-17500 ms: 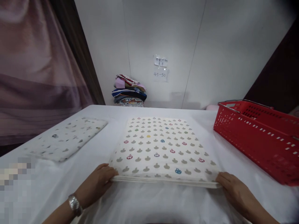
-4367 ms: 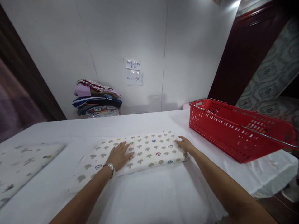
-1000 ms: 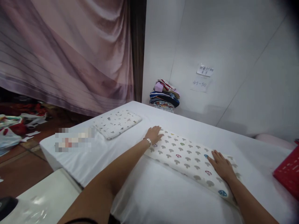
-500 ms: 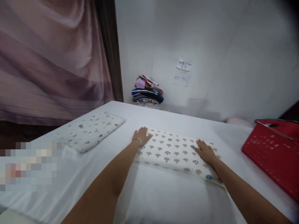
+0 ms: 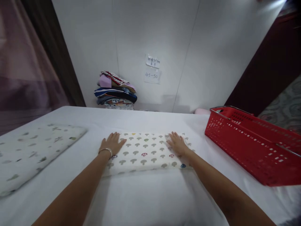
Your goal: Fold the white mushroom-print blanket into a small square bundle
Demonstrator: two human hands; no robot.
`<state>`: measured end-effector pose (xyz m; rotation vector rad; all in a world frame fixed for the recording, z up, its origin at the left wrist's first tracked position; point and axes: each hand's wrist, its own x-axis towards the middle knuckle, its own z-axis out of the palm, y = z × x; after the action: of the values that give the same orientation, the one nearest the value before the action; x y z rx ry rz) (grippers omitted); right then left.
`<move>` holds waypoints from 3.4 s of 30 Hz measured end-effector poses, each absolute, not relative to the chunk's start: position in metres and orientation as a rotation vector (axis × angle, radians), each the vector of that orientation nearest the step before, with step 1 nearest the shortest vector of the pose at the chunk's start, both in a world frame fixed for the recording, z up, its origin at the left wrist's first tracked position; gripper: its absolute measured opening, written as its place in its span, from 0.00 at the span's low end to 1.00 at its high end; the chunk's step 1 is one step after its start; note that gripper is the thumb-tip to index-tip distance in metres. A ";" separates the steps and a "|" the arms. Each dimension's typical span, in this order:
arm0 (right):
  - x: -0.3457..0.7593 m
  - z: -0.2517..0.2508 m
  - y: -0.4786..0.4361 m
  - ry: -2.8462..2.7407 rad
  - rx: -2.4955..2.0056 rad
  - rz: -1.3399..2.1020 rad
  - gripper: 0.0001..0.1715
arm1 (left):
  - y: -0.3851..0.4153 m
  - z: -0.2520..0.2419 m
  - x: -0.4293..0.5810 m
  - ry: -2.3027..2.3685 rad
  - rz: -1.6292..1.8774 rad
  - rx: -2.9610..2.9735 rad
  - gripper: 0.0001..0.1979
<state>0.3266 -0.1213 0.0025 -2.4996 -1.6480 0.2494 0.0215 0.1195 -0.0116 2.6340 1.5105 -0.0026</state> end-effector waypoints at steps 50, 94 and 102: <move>0.352 -0.002 -0.288 -0.624 -2.067 0.556 0.10 | -0.001 -0.004 -0.024 0.637 0.228 3.150 0.35; 0.279 -0.010 -0.137 -1.846 -2.343 0.255 0.37 | 0.030 -0.001 0.022 0.955 0.070 2.753 0.29; 0.310 0.006 -0.109 -1.741 -2.174 0.190 0.24 | 0.066 0.024 0.096 0.814 0.353 2.850 0.17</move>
<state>0.3101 -0.1094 0.0060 -2.1743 -1.7415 0.1904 0.0963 0.0656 0.0239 2.8498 0.8138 0.3529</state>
